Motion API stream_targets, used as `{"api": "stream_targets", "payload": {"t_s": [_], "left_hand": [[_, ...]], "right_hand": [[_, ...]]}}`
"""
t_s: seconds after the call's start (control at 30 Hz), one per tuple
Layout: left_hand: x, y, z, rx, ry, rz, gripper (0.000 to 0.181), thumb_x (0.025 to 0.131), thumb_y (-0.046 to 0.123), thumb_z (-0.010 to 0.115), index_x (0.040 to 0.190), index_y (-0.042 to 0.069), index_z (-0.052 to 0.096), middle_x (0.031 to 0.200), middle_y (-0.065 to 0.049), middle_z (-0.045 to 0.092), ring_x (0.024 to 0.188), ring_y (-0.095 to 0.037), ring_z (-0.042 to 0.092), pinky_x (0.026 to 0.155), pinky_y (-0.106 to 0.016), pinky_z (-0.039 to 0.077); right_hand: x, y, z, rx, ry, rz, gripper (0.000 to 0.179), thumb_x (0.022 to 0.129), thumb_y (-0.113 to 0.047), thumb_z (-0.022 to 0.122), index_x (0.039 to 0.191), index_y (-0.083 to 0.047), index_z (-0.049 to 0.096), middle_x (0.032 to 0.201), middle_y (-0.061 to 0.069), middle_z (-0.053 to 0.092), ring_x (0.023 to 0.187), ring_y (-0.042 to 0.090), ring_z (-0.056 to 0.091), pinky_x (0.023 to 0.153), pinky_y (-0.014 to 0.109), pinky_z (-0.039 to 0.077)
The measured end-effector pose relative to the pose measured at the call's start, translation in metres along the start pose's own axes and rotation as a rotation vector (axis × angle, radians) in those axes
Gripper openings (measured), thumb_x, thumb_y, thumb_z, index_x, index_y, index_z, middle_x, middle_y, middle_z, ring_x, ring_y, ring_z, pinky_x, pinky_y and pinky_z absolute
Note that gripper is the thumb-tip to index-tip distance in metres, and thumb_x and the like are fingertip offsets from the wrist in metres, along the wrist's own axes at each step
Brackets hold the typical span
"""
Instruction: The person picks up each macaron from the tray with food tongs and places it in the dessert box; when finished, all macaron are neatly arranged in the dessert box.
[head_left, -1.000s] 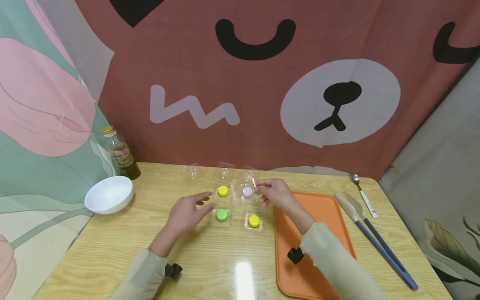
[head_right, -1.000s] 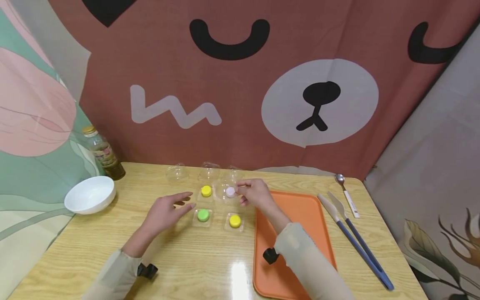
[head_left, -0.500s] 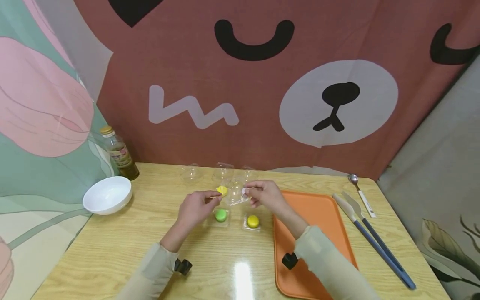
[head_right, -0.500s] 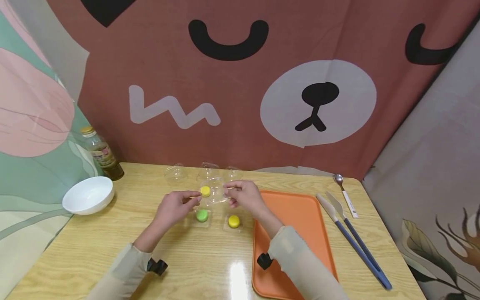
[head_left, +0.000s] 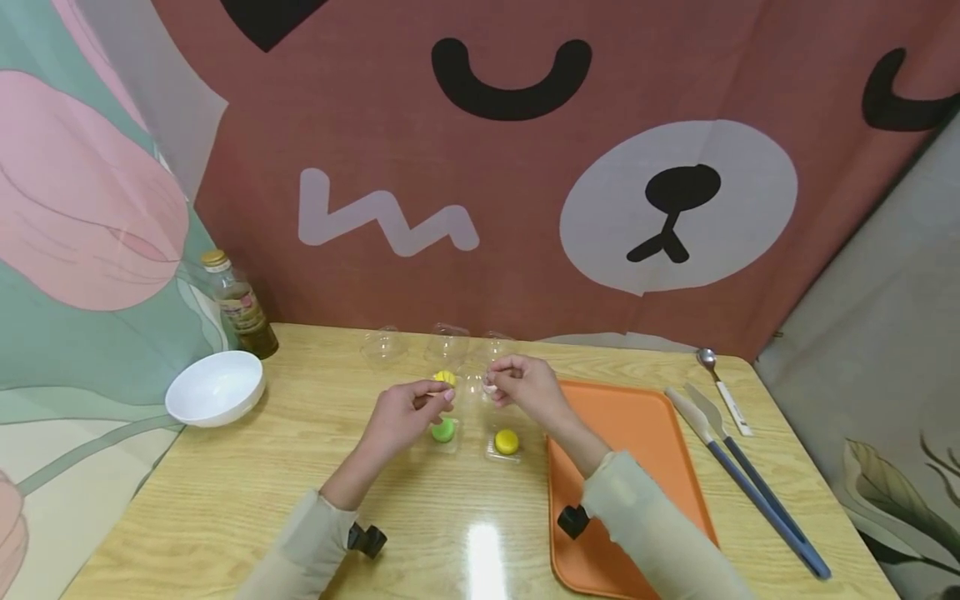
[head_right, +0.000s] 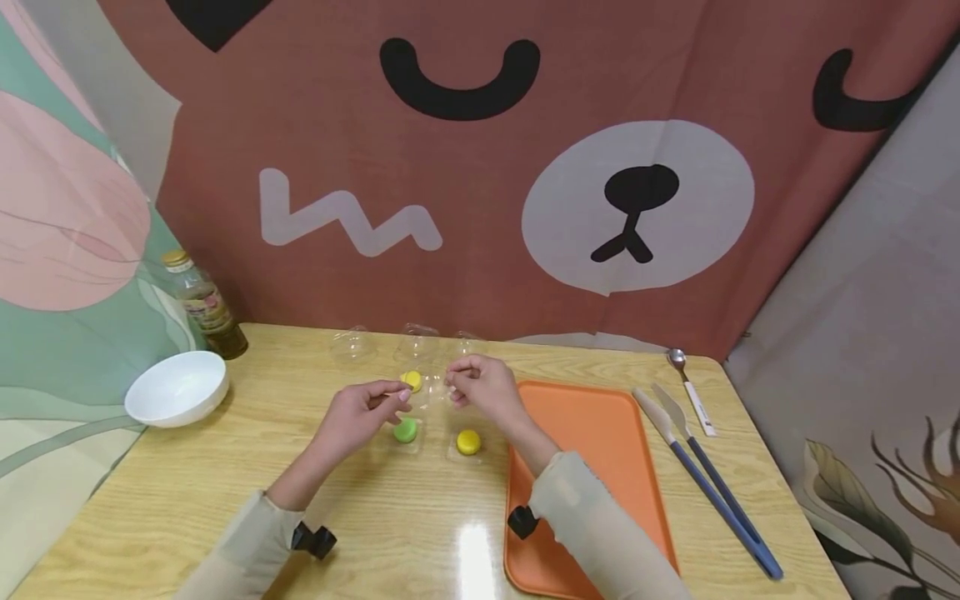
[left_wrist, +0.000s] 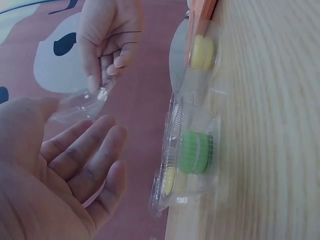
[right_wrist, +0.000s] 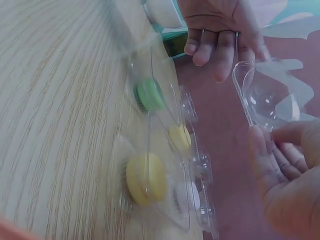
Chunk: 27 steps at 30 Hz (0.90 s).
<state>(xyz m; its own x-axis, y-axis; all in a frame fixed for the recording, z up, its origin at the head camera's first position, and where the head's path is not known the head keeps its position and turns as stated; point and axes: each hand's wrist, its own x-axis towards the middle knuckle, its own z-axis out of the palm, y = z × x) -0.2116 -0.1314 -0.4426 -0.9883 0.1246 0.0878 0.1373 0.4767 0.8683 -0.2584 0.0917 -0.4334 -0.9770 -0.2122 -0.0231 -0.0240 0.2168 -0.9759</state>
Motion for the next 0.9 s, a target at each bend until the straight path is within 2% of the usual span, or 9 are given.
{"api": "stream_targets", "payload": {"t_s": [0.1,0.27,0.33,0.4,0.5,0.6,0.8,0.9], "left_hand": [[0.000,-0.001,0.000,-0.009,-0.021,-0.020,0.038,0.098,0.047,0.064,0.120,0.017,0.074,0.096,-0.001,0.080,0.079,-0.020,0.077,0.064,-0.033,0.060],[-0.001,0.000,-0.005,-0.081,-0.101,-0.049,0.050,0.103,0.053,0.051,0.130,0.016,0.069,0.109,-0.006,0.078,0.089,-0.023,0.077,0.079,-0.043,0.062],[-0.001,0.002,-0.007,-0.118,-0.138,-0.056,0.052,0.105,0.054,0.046,0.133,0.015,0.067,0.114,-0.008,0.077,0.093,-0.024,0.077,0.083,-0.044,0.062],[-0.001,0.002,-0.009,-0.150,-0.171,-0.068,0.053,0.105,0.053,0.046,0.135,0.013,0.065,0.118,-0.009,0.076,0.096,-0.023,0.076,0.086,-0.043,0.061],[-0.001,0.002,-0.011,-0.169,-0.200,-0.077,0.056,0.104,0.052,0.048,0.137,0.009,0.062,0.123,-0.011,0.074,0.100,-0.023,0.075,0.087,-0.042,0.061],[0.000,0.001,-0.013,-0.177,-0.216,-0.069,0.054,0.105,0.048,0.050,0.141,0.009,0.058,0.129,-0.012,0.071,0.106,-0.024,0.073,0.088,-0.041,0.060],[0.001,-0.003,-0.013,-0.250,-0.262,-0.061,0.059,0.101,0.043,0.061,0.150,0.013,0.050,0.139,-0.015,0.065,0.120,-0.035,0.067,0.095,-0.047,0.058],[0.000,-0.005,-0.014,-0.239,-0.265,-0.051,0.064,0.097,0.043,0.066,0.152,0.016,0.047,0.142,-0.014,0.062,0.126,-0.033,0.064,0.100,-0.047,0.056]], "right_hand": [[0.000,0.000,0.001,-0.031,0.011,-0.066,0.016,0.095,-0.007,0.066,0.107,0.003,0.070,0.103,0.022,0.075,0.072,0.020,0.072,0.072,0.040,0.064],[-0.005,-0.001,0.002,-0.124,0.043,-0.212,0.007,0.096,-0.010,0.067,0.101,-0.006,0.071,0.098,0.022,0.076,0.081,0.036,0.074,0.073,0.045,0.064],[-0.007,-0.002,0.002,-0.175,0.058,-0.279,0.006,0.096,-0.011,0.067,0.100,-0.008,0.071,0.094,0.018,0.076,0.082,0.037,0.074,0.072,0.040,0.064],[-0.008,-0.002,0.003,-0.239,0.083,-0.345,0.004,0.096,-0.011,0.067,0.099,-0.011,0.070,0.091,0.013,0.077,0.080,0.033,0.075,0.070,0.032,0.063],[-0.008,-0.002,0.005,-0.298,0.119,-0.426,0.004,0.096,-0.012,0.069,0.099,-0.012,0.070,0.090,0.009,0.077,0.077,0.022,0.075,0.069,0.024,0.061],[-0.008,0.000,0.006,-0.324,0.145,-0.478,0.004,0.095,-0.012,0.069,0.099,-0.013,0.071,0.090,0.004,0.078,0.076,0.011,0.073,0.069,0.021,0.060],[-0.009,0.001,0.008,-0.294,0.135,-0.533,0.006,0.095,-0.006,0.068,0.098,-0.011,0.070,0.098,0.004,0.077,0.081,0.014,0.075,0.069,0.022,0.061],[-0.009,0.002,0.008,-0.299,0.123,-0.547,0.005,0.094,-0.006,0.070,0.098,-0.010,0.070,0.102,0.005,0.077,0.086,0.017,0.075,0.072,0.024,0.062]]}}
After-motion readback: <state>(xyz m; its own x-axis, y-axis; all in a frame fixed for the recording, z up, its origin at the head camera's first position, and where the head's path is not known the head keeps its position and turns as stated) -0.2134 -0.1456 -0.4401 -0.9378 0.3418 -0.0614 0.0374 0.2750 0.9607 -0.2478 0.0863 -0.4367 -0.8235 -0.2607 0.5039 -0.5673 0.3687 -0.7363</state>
